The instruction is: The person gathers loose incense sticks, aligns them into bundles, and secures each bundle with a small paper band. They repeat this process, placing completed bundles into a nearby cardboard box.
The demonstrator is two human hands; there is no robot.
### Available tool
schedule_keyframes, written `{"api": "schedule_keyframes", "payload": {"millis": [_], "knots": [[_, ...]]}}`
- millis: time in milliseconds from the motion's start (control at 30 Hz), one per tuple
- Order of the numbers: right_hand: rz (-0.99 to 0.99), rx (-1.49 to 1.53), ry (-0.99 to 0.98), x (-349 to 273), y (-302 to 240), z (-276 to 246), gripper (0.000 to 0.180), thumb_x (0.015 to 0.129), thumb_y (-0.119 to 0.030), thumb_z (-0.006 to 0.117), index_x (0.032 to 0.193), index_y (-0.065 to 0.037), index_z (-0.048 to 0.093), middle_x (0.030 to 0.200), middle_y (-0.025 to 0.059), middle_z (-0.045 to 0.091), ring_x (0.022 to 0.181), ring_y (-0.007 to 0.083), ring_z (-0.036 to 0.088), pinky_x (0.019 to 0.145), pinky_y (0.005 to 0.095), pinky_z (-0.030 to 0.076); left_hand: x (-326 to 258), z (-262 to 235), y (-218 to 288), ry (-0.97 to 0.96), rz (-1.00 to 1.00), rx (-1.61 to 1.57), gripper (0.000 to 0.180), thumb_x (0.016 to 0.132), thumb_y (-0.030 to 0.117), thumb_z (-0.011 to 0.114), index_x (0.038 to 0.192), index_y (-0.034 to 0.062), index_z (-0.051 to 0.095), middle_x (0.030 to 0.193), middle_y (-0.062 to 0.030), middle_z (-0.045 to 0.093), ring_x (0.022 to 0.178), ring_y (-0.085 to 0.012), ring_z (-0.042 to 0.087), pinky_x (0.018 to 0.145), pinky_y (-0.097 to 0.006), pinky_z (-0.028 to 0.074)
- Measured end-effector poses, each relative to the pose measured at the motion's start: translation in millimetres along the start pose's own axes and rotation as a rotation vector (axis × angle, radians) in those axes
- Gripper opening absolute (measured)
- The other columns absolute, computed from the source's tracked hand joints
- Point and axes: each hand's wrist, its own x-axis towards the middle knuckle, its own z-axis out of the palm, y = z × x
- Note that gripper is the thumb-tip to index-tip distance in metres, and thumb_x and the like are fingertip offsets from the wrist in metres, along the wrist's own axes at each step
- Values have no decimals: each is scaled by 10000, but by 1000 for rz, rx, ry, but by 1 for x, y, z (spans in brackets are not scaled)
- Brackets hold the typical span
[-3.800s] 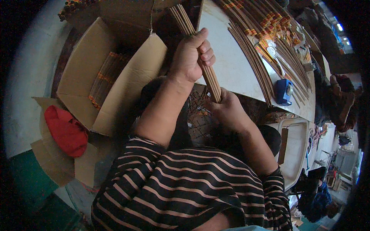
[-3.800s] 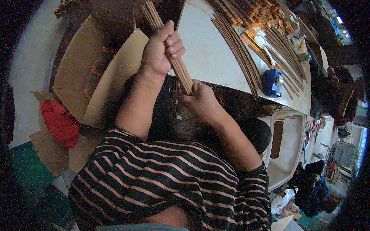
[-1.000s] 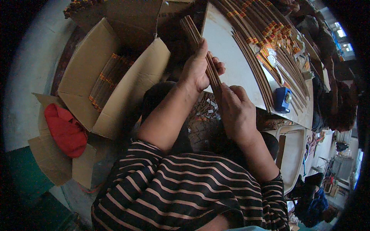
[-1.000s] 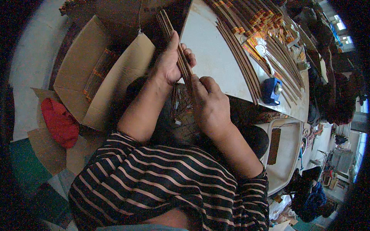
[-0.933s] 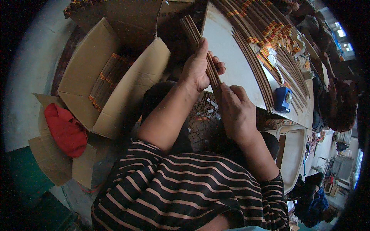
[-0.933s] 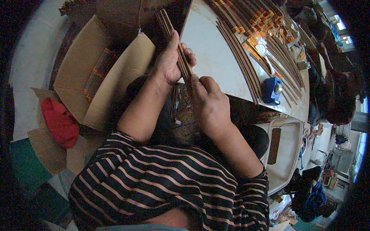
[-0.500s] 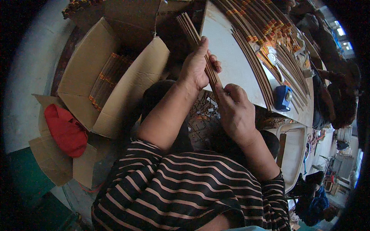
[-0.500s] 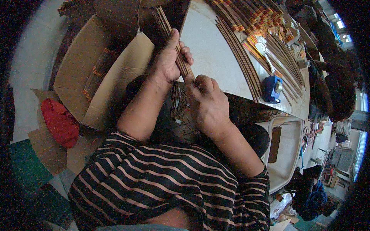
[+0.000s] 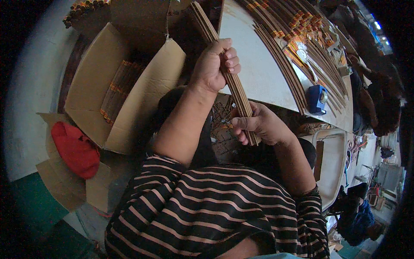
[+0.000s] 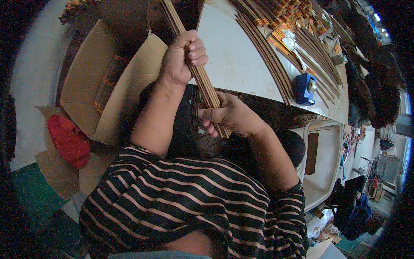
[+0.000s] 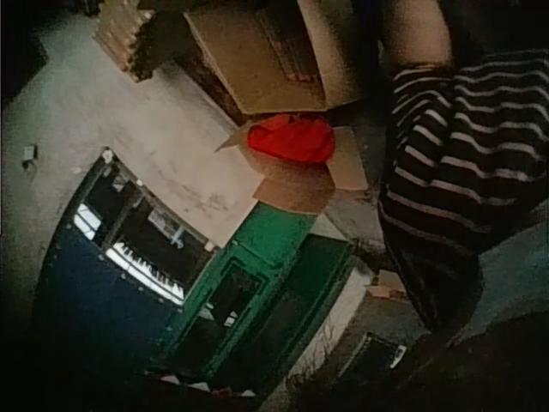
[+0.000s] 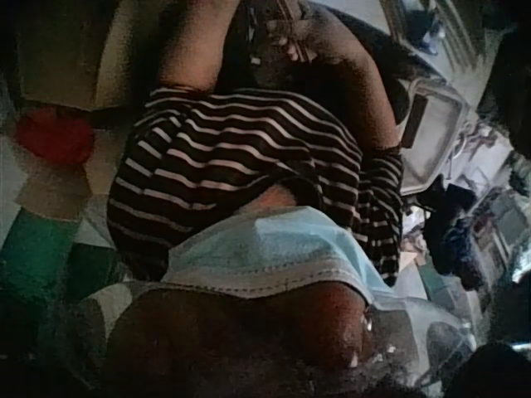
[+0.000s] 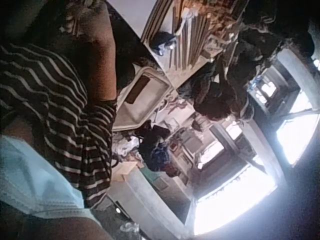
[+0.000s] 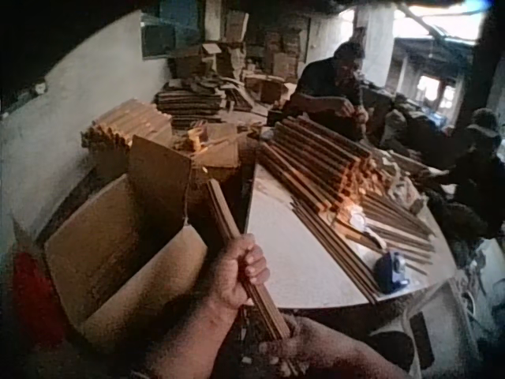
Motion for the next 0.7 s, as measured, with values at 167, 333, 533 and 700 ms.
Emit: {"api": "schedule_keyframes", "payload": {"millis": [167, 333, 533, 700], "knots": [[-67, 17, 8, 5, 10, 0, 209, 799, -86, 610, 937, -50, 457, 626, -11, 476, 435, 81, 453, 379, 197, 339, -4, 7, -1, -18, 66, 12, 239, 831, 188, 561, 637, 114, 445, 552, 19, 422, 455, -90, 404, 417, -232, 335], [-318, -346, 177, 13, 29, -18, 188, 813, -119, 608, 884, -53, 447, 660, -25, 428, 570, 63, 421, 498, 218, 364, -9, 38, -1, -102, 275, 260, 222, 842, 211, 568, 676, 121, 452, 546, 19, 408, 432, -97, 396, 398, -237, 326], [-670, -459, 386, 20, -16, -51, 250, 771, -127, 665, 932, -17, 508, 746, 33, 539, 697, 90, 492, 628, 254, 430, 0, 129, -17, -341, 533, 659, 191, 828, 132, 574, 710, 96, 429, 539, 6, 378, 422, -107, 412, 398, -241, 363], [-886, -107, 380, 45, -19, -78, 188, 770, -28, 636, 928, -18, 535, 815, -18, 533, 758, 79, 478, 688, 239, 426, 31, 129, -42, -474, 590, 1014, 197, 784, 72, 616, 660, 69, 462, 553, -12, 490, 457, -85, 467, 432, -236, 394]]}}
